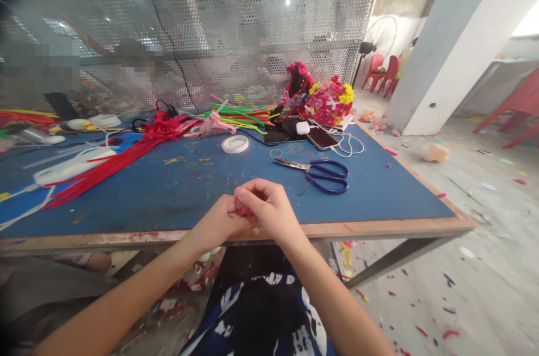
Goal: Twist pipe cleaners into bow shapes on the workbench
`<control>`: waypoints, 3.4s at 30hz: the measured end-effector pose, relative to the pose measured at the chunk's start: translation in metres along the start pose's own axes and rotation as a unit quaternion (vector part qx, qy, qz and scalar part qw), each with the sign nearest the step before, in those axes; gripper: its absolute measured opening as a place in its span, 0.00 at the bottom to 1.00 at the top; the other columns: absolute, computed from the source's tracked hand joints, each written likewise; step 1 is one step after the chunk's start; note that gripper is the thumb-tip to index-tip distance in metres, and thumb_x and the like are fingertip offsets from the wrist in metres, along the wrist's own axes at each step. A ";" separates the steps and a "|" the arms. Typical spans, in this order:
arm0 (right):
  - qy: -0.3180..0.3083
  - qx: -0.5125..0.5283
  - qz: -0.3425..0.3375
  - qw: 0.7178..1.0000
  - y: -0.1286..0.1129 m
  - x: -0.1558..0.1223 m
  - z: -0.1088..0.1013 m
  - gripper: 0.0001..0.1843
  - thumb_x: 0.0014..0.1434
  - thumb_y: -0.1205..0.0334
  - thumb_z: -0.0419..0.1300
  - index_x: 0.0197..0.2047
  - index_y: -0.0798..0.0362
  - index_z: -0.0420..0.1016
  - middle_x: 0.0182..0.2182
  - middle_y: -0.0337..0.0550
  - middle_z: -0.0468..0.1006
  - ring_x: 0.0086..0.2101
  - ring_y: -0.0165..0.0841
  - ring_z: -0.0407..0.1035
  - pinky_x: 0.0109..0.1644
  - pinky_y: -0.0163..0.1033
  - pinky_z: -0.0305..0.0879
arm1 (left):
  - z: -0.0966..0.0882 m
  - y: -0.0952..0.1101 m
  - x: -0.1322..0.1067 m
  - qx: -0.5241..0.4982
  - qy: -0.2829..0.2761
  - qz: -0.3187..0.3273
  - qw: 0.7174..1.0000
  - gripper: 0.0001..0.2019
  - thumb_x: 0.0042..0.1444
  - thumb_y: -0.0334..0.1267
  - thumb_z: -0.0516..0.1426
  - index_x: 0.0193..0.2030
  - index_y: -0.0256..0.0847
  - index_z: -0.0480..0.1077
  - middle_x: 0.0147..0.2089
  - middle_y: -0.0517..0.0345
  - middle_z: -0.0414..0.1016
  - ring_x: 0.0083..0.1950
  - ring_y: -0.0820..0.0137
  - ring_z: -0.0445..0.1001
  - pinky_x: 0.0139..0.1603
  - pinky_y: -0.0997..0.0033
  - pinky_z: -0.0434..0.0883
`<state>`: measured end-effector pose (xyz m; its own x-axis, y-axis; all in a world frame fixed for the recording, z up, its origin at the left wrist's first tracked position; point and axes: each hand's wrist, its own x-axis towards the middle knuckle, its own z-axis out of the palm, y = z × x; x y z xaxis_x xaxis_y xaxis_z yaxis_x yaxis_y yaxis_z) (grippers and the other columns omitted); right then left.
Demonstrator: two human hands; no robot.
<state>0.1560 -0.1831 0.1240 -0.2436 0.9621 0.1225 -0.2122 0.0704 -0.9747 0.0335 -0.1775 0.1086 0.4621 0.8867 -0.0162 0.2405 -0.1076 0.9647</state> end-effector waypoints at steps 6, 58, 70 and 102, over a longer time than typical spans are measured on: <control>-0.046 0.078 -0.004 0.996 0.004 0.001 -0.002 0.09 0.51 0.62 0.61 0.23 0.57 0.71 0.21 0.38 0.72 0.24 0.25 0.66 0.31 0.31 0.62 | -0.003 0.005 0.001 0.001 -0.038 0.007 0.999 0.06 0.43 0.35 0.58 0.22 0.35 0.67 0.20 0.65 0.64 0.24 0.77 0.61 0.25 0.78 0.58; 0.195 0.007 -0.124 0.973 0.033 0.008 -0.006 0.11 0.54 0.56 0.57 0.26 0.52 0.62 0.23 0.34 0.70 0.26 0.27 0.66 0.34 0.35 0.67 | 0.018 -0.012 0.019 -0.359 0.339 0.080 0.866 0.09 0.45 0.40 0.62 0.29 0.36 0.73 0.26 0.59 0.75 0.27 0.76 0.72 0.31 0.77 0.69; 0.211 -0.050 -0.098 0.971 0.030 0.006 -0.007 0.09 0.51 0.56 0.60 0.27 0.54 0.71 0.22 0.36 0.71 0.24 0.26 0.64 0.29 0.32 0.64 | 0.014 -0.014 0.015 -0.298 0.268 0.078 0.913 0.09 0.44 0.39 0.62 0.31 0.35 0.74 0.28 0.58 0.75 0.28 0.75 0.71 0.30 0.77 0.69; 0.142 0.030 -0.056 0.988 0.027 -0.006 -0.009 0.16 0.44 0.62 0.66 0.35 0.52 0.63 0.22 0.33 0.74 0.22 0.25 0.67 0.28 0.31 0.66 | 0.005 -0.012 0.015 -0.313 0.229 0.072 0.919 0.10 0.40 0.36 0.64 0.32 0.35 0.74 0.27 0.55 0.77 0.22 0.78 0.67 0.19 0.81 0.62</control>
<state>0.1601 -0.1842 0.0957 0.0578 0.9847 0.1642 -0.2799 0.1739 -0.9442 0.0417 -0.1648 0.0956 0.0081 0.9952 0.0977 -0.3994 -0.0864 0.9127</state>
